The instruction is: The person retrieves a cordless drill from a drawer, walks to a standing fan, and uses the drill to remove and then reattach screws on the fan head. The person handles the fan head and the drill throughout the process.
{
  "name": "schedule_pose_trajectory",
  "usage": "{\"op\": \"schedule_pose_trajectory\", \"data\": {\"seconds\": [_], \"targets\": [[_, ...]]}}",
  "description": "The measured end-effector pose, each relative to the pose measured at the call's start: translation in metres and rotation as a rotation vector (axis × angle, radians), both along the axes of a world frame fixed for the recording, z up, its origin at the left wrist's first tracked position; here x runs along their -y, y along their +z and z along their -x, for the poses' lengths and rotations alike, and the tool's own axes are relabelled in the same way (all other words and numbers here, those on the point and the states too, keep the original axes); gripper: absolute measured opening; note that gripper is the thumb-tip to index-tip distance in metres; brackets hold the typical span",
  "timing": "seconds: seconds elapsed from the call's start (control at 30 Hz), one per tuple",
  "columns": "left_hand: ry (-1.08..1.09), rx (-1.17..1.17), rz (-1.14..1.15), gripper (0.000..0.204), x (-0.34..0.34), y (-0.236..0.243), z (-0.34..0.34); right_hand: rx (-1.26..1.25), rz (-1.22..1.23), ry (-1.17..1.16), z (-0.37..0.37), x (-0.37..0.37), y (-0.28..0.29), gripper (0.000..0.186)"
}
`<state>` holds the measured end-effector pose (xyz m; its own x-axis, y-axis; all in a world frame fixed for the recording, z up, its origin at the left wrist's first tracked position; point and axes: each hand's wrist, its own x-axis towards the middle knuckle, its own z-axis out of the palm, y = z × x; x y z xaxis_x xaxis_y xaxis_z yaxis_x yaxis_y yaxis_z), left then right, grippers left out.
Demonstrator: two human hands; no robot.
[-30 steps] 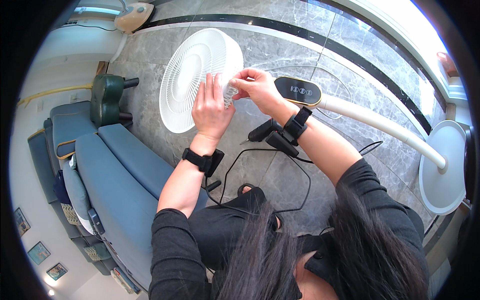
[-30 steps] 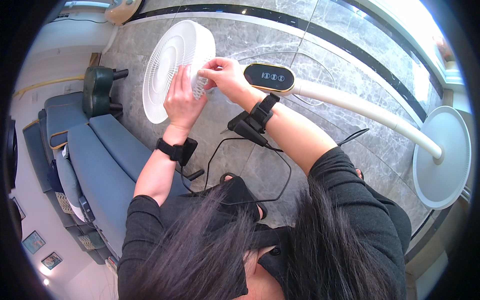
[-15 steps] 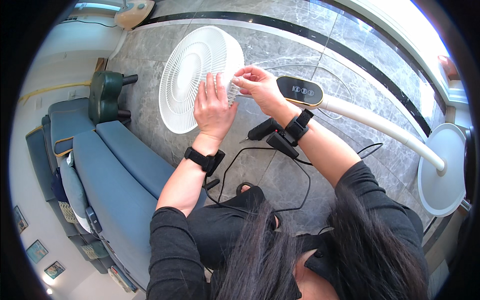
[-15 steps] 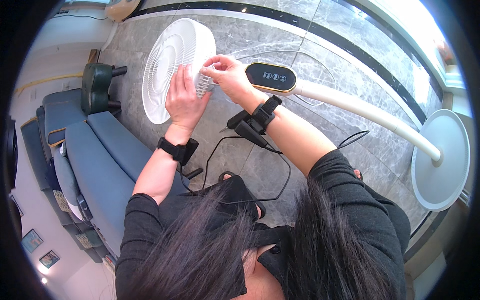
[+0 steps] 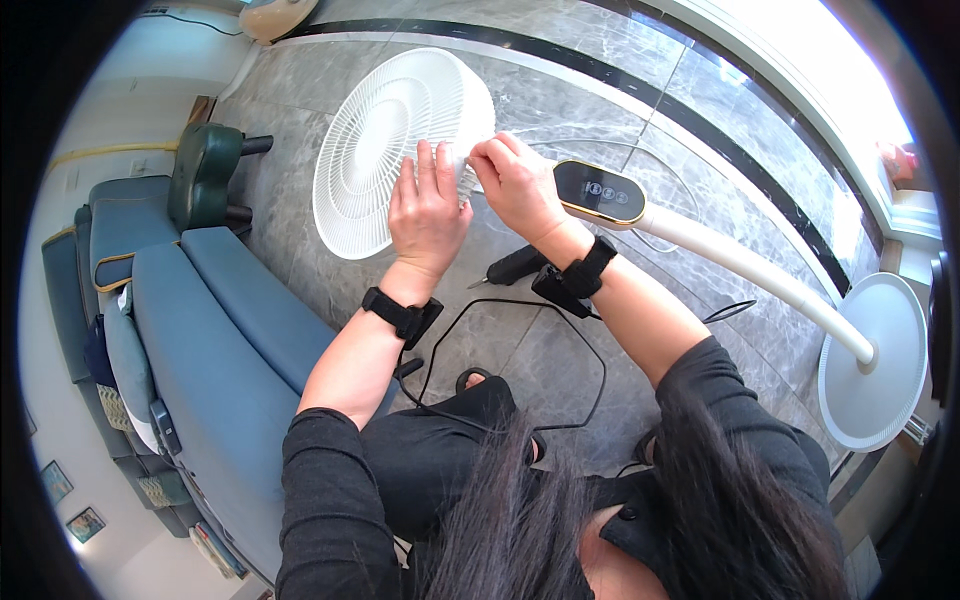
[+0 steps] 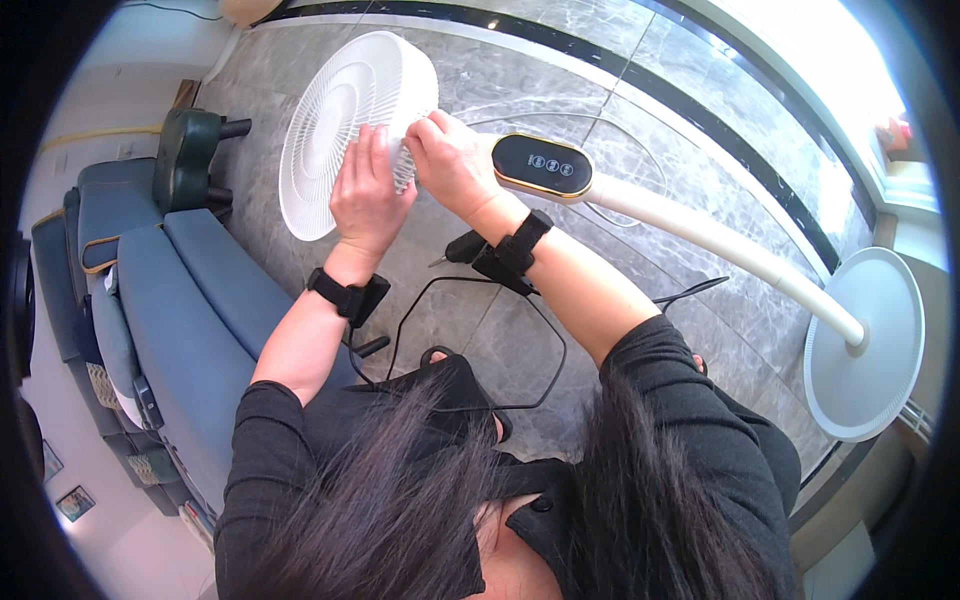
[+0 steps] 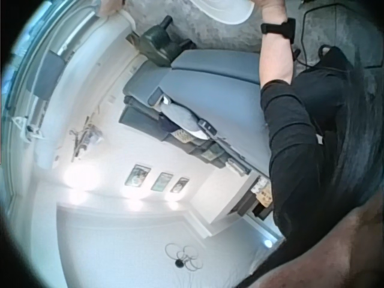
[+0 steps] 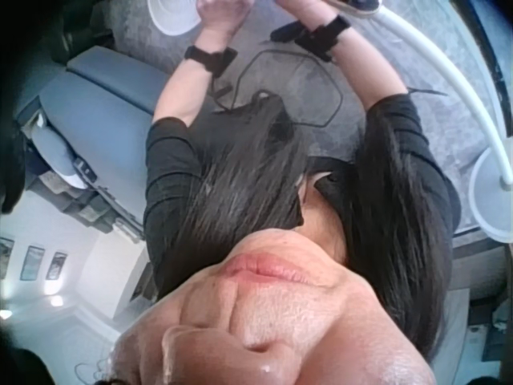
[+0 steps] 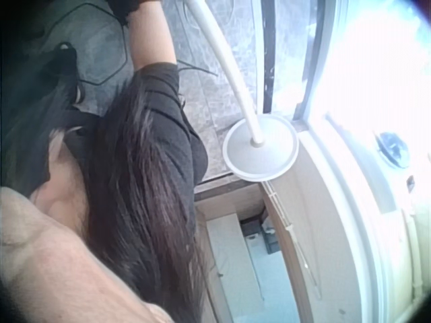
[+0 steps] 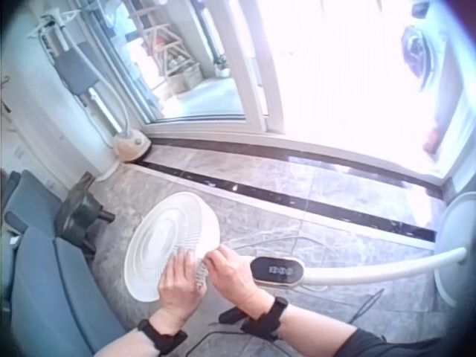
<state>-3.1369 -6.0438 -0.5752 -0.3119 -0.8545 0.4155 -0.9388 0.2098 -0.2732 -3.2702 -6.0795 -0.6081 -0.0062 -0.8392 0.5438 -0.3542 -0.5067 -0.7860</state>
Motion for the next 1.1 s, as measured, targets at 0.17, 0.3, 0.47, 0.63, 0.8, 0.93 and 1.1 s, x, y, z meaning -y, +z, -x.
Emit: {"op": "schedule_pose_trajectory", "data": {"seconds": [0.17, 0.3, 0.47, 0.63, 0.8, 0.93, 1.1], "targets": [[-0.026, -0.045, -0.012, 0.075, -0.001, -0.001, -0.001, 0.183, -0.193, 0.088, -0.003, -0.003, -0.001, 0.006], [-0.035, -0.069, -0.024, 0.075, -0.001, -0.002, -0.001, 0.255, -0.211, 0.102, -0.004, -0.005, -0.001, 0.007], [-0.035, -0.075, -0.023, 0.075, -0.001, -0.002, -0.002, 0.205, -0.188, 0.138, -0.001, -0.001, -0.001, 0.008], [-0.032, -0.081, -0.038, 0.076, -0.002, 0.000, -0.001, 0.166, -0.156, 0.184, 0.005, 0.004, -0.002, 0.008], [-0.026, -0.072, -0.036, 0.078, -0.002, 0.000, -0.001, 0.179, -0.180, 0.214, 0.008, 0.005, 0.001, 0.007], [-0.028, -0.073, -0.034, 0.078, -0.002, 0.000, -0.001, 0.244, -0.196, 0.239, 0.008, 0.006, 0.003, 0.003], [-0.030, -0.071, -0.036, 0.078, -0.002, -0.001, -0.002, 0.266, -0.285, 0.219, 0.006, 0.003, 0.003, 0.004]]}}
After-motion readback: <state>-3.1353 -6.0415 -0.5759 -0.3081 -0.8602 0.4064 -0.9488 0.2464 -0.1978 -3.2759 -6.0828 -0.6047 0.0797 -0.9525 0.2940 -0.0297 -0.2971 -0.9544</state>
